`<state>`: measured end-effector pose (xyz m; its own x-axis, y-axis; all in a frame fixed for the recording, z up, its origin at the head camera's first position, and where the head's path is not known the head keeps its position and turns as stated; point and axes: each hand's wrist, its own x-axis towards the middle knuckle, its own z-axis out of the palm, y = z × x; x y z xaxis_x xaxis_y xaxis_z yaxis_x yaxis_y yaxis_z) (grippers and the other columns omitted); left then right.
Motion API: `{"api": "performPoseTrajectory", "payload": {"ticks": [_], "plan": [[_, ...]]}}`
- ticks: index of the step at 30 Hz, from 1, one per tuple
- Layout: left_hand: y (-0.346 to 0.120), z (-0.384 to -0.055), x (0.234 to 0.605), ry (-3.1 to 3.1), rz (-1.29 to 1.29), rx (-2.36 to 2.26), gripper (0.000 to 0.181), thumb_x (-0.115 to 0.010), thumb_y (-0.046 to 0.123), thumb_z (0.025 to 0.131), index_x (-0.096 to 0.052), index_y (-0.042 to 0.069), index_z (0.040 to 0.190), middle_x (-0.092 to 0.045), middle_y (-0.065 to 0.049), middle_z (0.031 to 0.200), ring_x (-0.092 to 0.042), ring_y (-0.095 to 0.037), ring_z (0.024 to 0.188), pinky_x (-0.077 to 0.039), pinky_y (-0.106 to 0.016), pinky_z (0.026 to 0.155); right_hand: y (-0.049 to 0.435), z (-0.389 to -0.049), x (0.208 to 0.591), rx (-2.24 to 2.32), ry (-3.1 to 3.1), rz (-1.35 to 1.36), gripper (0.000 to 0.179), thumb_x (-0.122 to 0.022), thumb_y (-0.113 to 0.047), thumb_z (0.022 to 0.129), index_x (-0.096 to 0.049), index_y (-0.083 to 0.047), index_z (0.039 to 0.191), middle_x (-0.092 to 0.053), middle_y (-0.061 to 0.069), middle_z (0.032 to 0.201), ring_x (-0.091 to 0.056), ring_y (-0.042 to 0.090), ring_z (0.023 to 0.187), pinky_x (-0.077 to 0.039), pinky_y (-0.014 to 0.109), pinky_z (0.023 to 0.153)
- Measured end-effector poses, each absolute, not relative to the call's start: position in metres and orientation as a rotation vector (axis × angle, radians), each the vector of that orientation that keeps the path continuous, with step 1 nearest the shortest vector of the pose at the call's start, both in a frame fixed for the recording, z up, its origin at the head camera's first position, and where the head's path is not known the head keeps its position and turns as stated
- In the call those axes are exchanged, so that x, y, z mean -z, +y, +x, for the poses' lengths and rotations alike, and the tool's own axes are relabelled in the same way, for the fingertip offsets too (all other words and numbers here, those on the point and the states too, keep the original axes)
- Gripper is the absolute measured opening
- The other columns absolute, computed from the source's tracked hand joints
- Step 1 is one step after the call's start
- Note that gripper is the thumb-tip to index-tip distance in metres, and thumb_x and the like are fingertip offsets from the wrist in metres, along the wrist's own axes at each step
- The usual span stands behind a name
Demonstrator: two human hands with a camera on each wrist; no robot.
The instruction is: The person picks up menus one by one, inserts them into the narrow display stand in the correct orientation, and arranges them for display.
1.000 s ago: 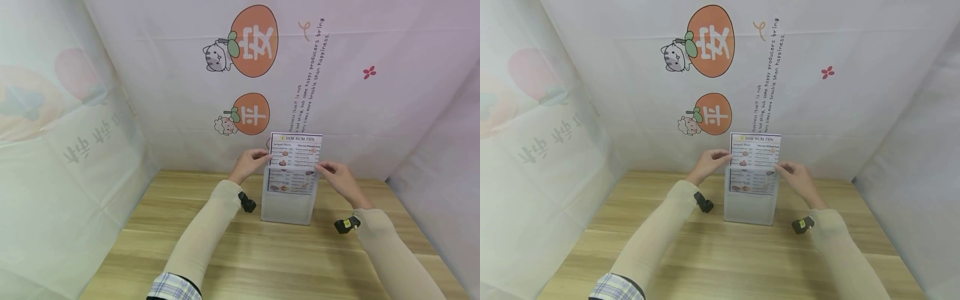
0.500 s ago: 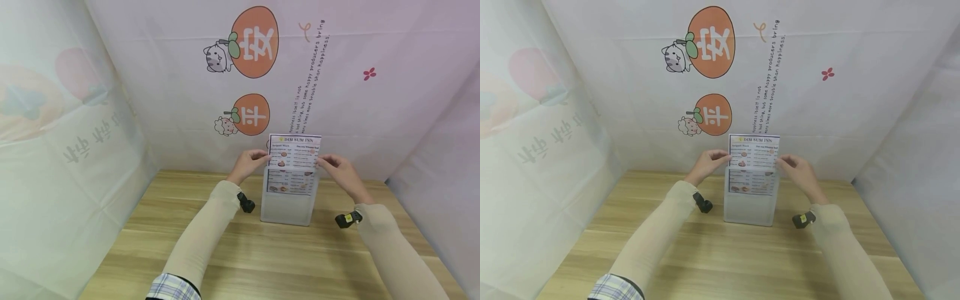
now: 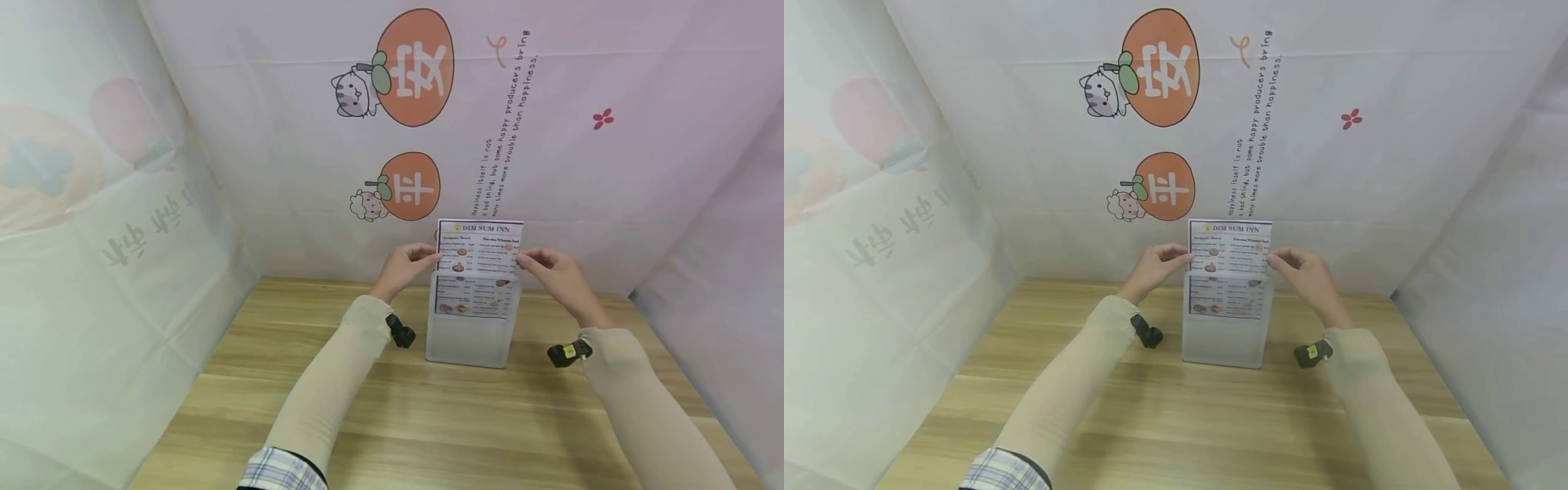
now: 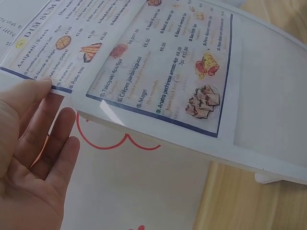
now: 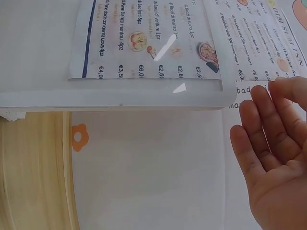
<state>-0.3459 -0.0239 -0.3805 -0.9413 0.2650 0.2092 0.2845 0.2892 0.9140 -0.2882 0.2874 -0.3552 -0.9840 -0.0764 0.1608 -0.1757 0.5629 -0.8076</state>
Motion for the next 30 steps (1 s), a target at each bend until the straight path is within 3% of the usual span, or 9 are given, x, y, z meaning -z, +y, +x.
{"api": "performPoseTrajectory", "payload": {"ticks": [10, 30], "plan": [[-0.024, -0.344, 0.379, -2.504, -0.530, 1.833, 0.028, -0.071, 0.045, 0.093, -0.075, 0.023, 0.111, -0.072, 0.012, 0.104, -0.063, -0.008, 0.103, -0.049, -0.038, 0.096, 0.287, -0.288, 0.355, -1.404, -2.687, 0.208, 0.066, -0.058, -0.063, 0.093, -0.061, -0.007, 0.127, -0.059, 0.014, 0.133, -0.047, 0.035, 0.131, -0.031, 0.062, 0.110], [-0.024, -0.342, 0.389, -2.524, -0.546, 1.858, 0.024, -0.073, 0.042, 0.092, -0.076, 0.023, 0.106, -0.072, 0.011, 0.102, -0.063, -0.010, 0.100, -0.050, -0.036, 0.092, 0.288, -0.285, 0.367, -1.390, -2.683, 0.246, 0.061, -0.056, -0.056, 0.098, -0.061, -0.002, 0.126, -0.058, 0.019, 0.131, -0.049, 0.037, 0.125, -0.038, 0.062, 0.105]]}}
